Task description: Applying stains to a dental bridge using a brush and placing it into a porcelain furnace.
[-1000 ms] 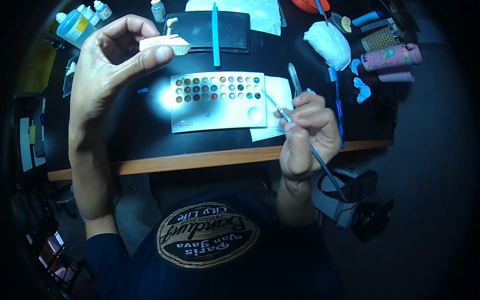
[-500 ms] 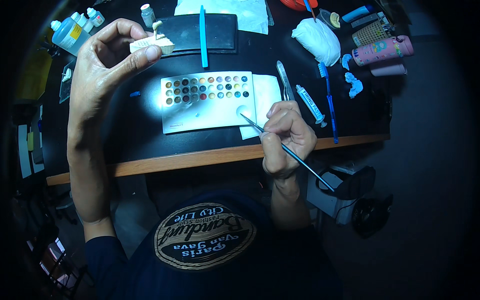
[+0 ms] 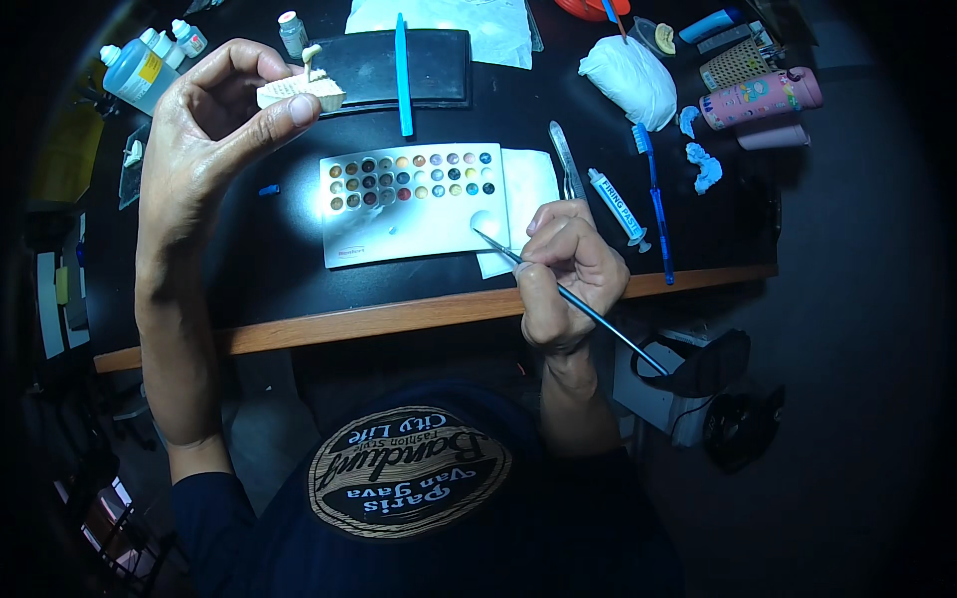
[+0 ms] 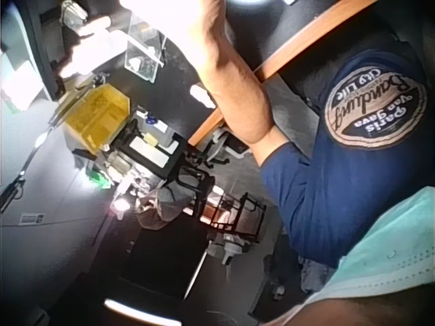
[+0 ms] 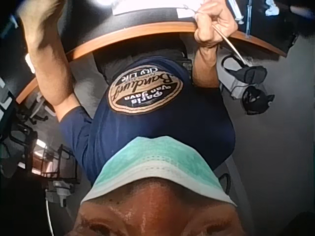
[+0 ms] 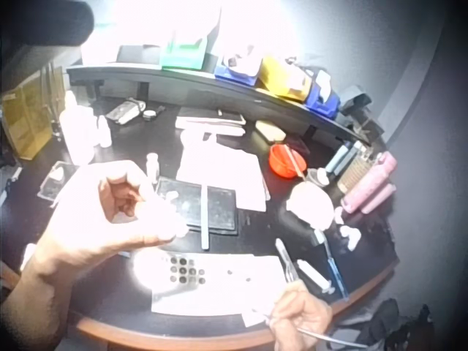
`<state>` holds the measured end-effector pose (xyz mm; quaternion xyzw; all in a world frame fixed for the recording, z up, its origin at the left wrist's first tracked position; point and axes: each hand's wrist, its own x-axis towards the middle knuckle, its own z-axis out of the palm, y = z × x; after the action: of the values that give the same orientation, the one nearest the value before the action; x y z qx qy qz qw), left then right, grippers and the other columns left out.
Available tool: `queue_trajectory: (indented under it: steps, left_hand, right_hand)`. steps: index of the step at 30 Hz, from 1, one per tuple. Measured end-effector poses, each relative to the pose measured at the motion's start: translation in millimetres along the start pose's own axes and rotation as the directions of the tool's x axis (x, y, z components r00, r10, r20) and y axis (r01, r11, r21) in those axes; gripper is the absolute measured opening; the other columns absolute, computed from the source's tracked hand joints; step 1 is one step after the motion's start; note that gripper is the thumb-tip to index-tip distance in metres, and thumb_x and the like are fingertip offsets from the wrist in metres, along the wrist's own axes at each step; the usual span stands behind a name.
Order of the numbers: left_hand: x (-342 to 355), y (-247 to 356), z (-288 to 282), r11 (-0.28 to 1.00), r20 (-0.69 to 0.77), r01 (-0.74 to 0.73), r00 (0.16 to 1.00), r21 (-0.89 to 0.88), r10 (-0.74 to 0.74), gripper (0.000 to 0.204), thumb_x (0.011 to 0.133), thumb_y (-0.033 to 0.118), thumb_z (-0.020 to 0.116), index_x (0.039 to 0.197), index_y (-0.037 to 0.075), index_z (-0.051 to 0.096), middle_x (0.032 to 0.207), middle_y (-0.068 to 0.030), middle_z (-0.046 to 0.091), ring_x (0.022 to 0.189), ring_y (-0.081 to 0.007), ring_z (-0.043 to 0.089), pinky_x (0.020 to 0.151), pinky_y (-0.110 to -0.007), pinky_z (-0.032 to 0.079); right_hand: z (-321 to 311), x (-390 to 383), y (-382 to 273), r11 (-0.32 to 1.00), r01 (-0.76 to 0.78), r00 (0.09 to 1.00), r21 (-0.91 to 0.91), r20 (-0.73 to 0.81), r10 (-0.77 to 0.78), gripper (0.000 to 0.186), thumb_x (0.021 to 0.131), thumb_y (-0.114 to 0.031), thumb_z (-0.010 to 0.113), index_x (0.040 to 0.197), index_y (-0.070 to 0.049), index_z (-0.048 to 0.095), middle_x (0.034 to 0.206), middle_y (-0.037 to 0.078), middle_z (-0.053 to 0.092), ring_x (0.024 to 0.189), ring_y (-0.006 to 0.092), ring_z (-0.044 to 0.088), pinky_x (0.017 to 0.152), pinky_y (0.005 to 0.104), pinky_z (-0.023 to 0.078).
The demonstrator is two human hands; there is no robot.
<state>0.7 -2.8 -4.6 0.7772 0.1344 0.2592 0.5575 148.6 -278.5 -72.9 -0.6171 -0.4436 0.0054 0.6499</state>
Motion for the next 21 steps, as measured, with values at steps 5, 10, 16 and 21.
queue_trajectory:
  steps: [5,10,16,21]
  left_hand:
    - [0.5,3.0,1.0,1.0,0.0,0.012,1.0,-0.006,-0.012,0.031,0.083,0.022,0.088,0.1,0.007,0.066,0.098,-0.0049,0.072,0.096,-0.0108,0.067,0.088,-0.024,0.052]
    - [2.0,2.8,-1.3,0.999,0.009,0.002,1.0,0.032,-0.003,0.031,0.083,0.021,0.087,0.1,0.007,0.066,0.098,-0.0058,0.072,0.095,-0.0108,0.068,0.088,-0.024,0.052]
    - [1.5,4.3,3.4,0.999,-0.012,0.037,0.999,-0.008,-0.037,0.032,0.083,0.023,0.088,0.097,0.005,0.066,0.092,-0.0071,0.074,0.087,-0.01,0.07,0.082,-0.023,0.054]
    - [-0.9,3.5,4.6,0.996,-0.052,-0.028,0.998,0.083,0.032,0.036,0.078,0.029,0.092,0.092,0.005,0.069,0.084,-0.0055,0.074,0.08,-0.0093,0.069,0.077,-0.023,0.054]
  right_hand:
    - [1.4,1.3,0.1,1.0,-0.005,1.0,0.017,-0.005,0.005,0.004,0.065,0.002,0.052,0.066,-0.002,0.052,0.058,0.006,0.053,0.076,0.019,0.052,0.072,0.0321,0.046]
    - [1.3,1.6,0.0,1.0,-0.004,1.0,0.018,-0.018,0.004,0.004,0.065,0.002,0.052,0.066,-0.003,0.052,0.058,0.006,0.053,0.076,0.0189,0.052,0.073,0.0325,0.046]
    - [5.4,2.8,-2.4,0.998,0.06,0.993,-0.018,-0.101,-0.062,0.008,0.066,0.001,0.054,0.073,-0.002,0.054,0.063,0.006,0.054,0.073,0.0167,0.048,0.083,0.0352,0.044]
    - [26.8,34.5,-20.5,0.966,0.258,0.963,-0.001,-0.078,-0.257,0.014,0.076,0.002,0.059,0.09,0.001,0.057,0.072,0.009,0.059,0.091,0.0206,0.055,0.089,0.0375,0.051]
